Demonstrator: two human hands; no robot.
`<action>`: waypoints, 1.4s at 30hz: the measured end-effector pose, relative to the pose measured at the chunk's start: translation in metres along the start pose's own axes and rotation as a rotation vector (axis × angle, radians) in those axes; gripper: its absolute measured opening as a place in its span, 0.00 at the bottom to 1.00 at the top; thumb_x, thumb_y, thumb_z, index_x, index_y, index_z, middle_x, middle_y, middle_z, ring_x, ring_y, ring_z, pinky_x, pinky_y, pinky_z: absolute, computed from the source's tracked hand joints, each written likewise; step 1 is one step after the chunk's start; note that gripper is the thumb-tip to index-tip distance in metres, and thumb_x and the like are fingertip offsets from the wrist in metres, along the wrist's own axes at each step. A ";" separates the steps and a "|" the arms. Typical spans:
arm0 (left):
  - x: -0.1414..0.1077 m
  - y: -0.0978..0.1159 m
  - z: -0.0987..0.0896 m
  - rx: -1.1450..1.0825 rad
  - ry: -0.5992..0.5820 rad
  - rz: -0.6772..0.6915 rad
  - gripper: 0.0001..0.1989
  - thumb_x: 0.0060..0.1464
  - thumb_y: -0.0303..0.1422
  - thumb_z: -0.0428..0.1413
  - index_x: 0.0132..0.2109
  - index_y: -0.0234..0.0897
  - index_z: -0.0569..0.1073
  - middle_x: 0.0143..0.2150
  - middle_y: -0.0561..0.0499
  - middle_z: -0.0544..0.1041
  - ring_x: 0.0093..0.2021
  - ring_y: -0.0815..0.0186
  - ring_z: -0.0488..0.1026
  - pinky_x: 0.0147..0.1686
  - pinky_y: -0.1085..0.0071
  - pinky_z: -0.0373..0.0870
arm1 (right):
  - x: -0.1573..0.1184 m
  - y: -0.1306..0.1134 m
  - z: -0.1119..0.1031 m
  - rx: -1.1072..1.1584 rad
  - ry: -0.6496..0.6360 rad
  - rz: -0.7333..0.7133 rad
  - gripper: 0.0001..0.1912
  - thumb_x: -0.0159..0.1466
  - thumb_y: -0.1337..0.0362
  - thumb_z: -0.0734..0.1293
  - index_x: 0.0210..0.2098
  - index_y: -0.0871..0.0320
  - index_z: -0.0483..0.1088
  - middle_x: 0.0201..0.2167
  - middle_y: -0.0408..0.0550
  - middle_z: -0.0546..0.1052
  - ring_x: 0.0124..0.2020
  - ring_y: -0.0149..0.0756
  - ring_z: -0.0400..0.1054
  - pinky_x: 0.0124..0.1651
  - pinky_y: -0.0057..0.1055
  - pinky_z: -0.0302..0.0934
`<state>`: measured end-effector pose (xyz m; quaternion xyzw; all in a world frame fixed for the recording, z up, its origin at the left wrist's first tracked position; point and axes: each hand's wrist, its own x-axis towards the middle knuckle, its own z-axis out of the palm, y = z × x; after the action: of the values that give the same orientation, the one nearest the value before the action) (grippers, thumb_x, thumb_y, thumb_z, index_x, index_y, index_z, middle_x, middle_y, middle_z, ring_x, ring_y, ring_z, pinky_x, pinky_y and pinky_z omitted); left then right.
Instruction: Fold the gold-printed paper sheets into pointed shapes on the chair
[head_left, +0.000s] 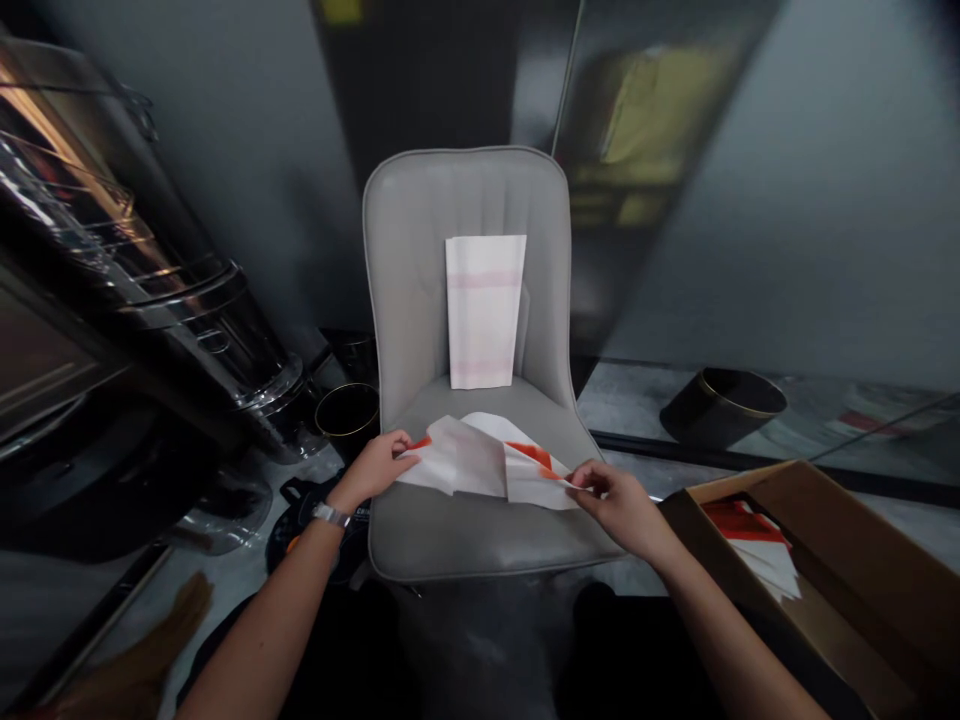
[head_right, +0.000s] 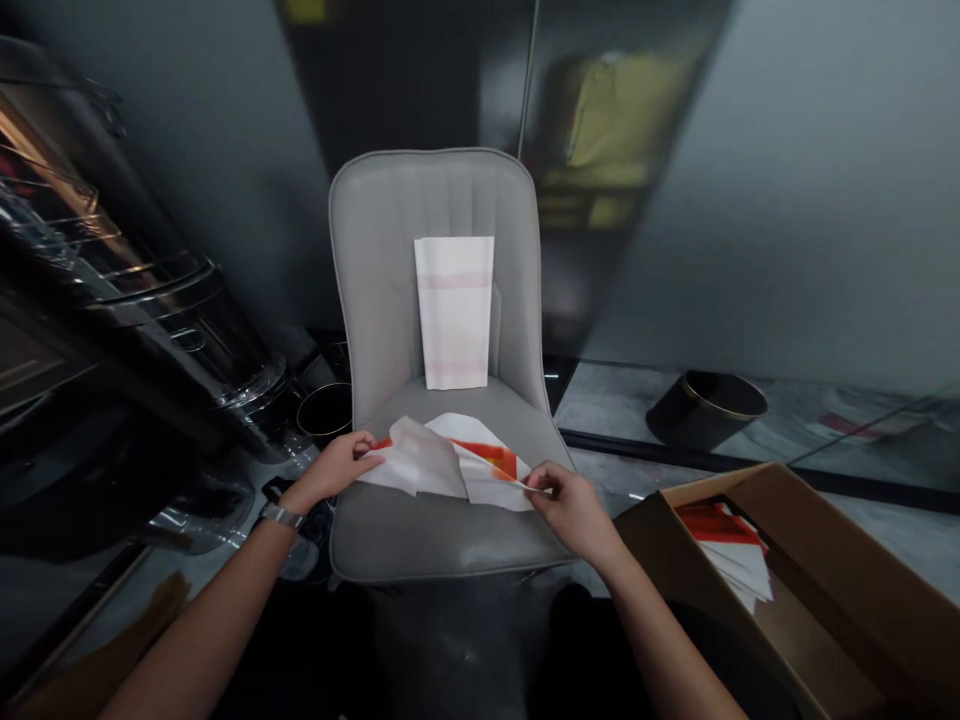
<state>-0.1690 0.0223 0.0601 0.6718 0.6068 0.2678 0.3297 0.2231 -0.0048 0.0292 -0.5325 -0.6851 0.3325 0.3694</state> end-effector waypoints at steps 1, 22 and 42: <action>0.000 0.006 0.000 0.002 0.070 0.047 0.13 0.53 0.43 0.61 0.37 0.38 0.72 0.34 0.51 0.78 0.39 0.60 0.76 0.39 0.68 0.70 | -0.001 -0.006 -0.008 -0.028 0.079 -0.067 0.08 0.61 0.56 0.67 0.31 0.54 0.72 0.30 0.46 0.80 0.30 0.39 0.73 0.33 0.33 0.66; 0.000 0.007 0.066 -0.043 0.150 -0.139 0.16 0.57 0.36 0.61 0.50 0.33 0.76 0.39 0.46 0.81 0.40 0.57 0.79 0.44 0.64 0.75 | -0.099 -0.008 0.065 -0.725 0.051 -0.695 0.14 0.71 0.72 0.58 0.47 0.58 0.74 0.37 0.52 0.77 0.36 0.40 0.71 0.39 0.36 0.62; 0.004 0.050 0.132 0.489 0.126 0.241 0.30 0.65 0.44 0.54 0.69 0.37 0.65 0.76 0.37 0.52 0.76 0.37 0.43 0.71 0.40 0.37 | -0.053 0.059 0.030 -0.557 -0.150 -0.130 0.32 0.72 0.48 0.61 0.69 0.59 0.62 0.73 0.65 0.57 0.75 0.56 0.46 0.71 0.59 0.48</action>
<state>-0.0362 0.0085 0.0137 0.7810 0.5883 0.1917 0.0851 0.2342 -0.0456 -0.0436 -0.5424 -0.8081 0.1458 0.1777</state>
